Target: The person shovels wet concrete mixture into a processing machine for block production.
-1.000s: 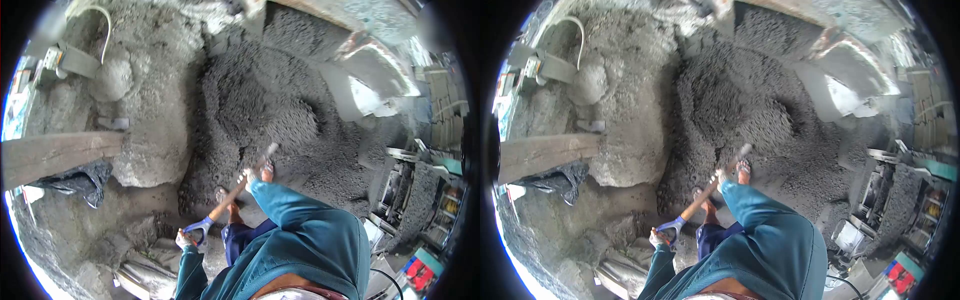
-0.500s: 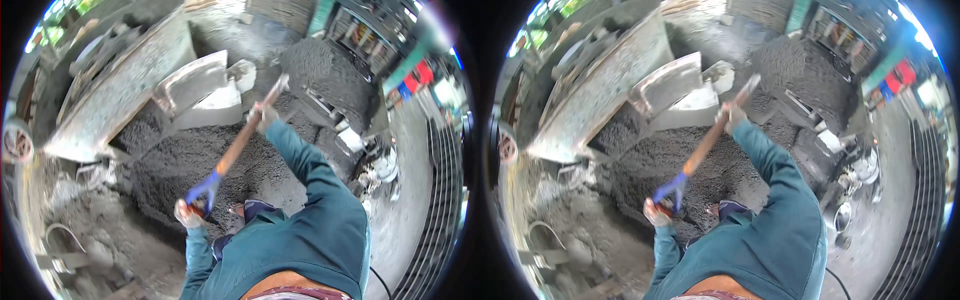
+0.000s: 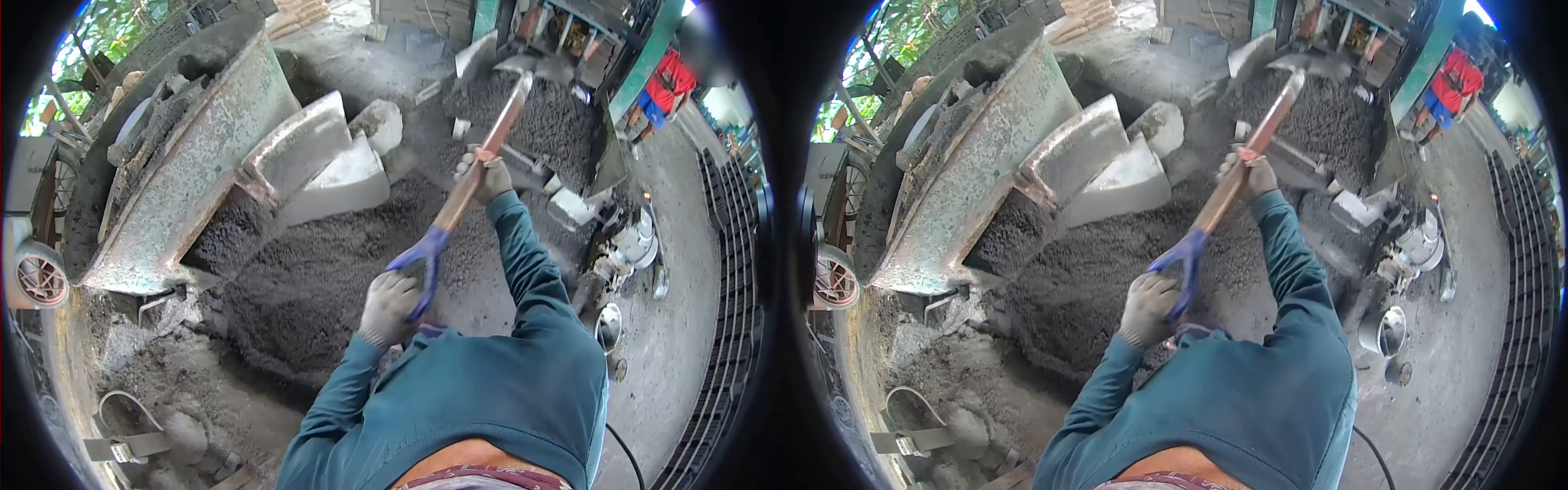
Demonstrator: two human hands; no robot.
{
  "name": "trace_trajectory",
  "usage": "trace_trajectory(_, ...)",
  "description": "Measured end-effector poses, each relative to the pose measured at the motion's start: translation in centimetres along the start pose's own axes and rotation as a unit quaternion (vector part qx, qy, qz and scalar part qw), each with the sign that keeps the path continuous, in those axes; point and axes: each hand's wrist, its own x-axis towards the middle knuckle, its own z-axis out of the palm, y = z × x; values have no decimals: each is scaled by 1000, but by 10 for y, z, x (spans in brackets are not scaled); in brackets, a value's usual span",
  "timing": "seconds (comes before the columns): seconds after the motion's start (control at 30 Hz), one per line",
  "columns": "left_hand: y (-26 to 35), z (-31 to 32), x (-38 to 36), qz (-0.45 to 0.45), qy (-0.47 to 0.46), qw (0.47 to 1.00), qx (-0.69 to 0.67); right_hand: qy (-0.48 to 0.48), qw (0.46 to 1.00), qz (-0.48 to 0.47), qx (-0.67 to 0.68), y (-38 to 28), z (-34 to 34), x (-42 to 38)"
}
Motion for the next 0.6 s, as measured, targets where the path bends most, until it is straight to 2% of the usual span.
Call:
trace_trajectory(0.03, 8, -5, -28, -8, 33, 999, -29, -10, 1000, 22, 0, 14, 12, -28)
trace_trajectory(0.07, 15, -1, -61, -50, 83, 994, -49, -70, 997, 38, -7, 32, 10, -47)
trace_trajectory(0.13, 14, 10, -142, -131, 75, 984, -97, -176, 981, 59, -53, 64, 15, -81)
trace_trajectory(0.17, 35, 4, -171, -229, 99, 961, -121, -215, 970, 64, -92, 82, 18, -103)
trace_trajectory(0.2, 51, 13, -213, -312, 166, 928, -122, -242, 964, 100, -55, 99, 22, -125)
trace_trajectory(0.23, 72, 7, -231, -332, 214, 909, -133, -268, 954, 136, -19, 116, 27, -148)
trace_trajectory(0.33, 133, -11, -299, -426, 349, 825, -129, -239, 925, 279, 99, 161, 35, -228)
trace_trajectory(0.37, 152, -14, -331, -475, 379, 786, -114, -210, 909, 330, 141, 176, 29, -254)
trace_trajectory(0.4, 170, -18, -353, -512, 397, 756, -97, -140, 913, 360, 132, 174, 31, -285)
trace_trajectory(0.43, 189, -26, -369, -518, 378, 765, -56, -119, 898, 394, 154, 178, 24, -300)
trace_trajectory(0.5, 230, -48, -372, -462, 282, 836, 91, -74, 865, 457, 193, 185, 5, -329)
trace_trajectory(0.57, 262, -61, -345, -425, 313, 846, 81, -20, 852, 489, 188, 171, -8, -347)
trace_trajectory(0.6, 275, -64, -324, -447, 296, 839, 94, 17, 850, 494, 179, 166, -18, -355)
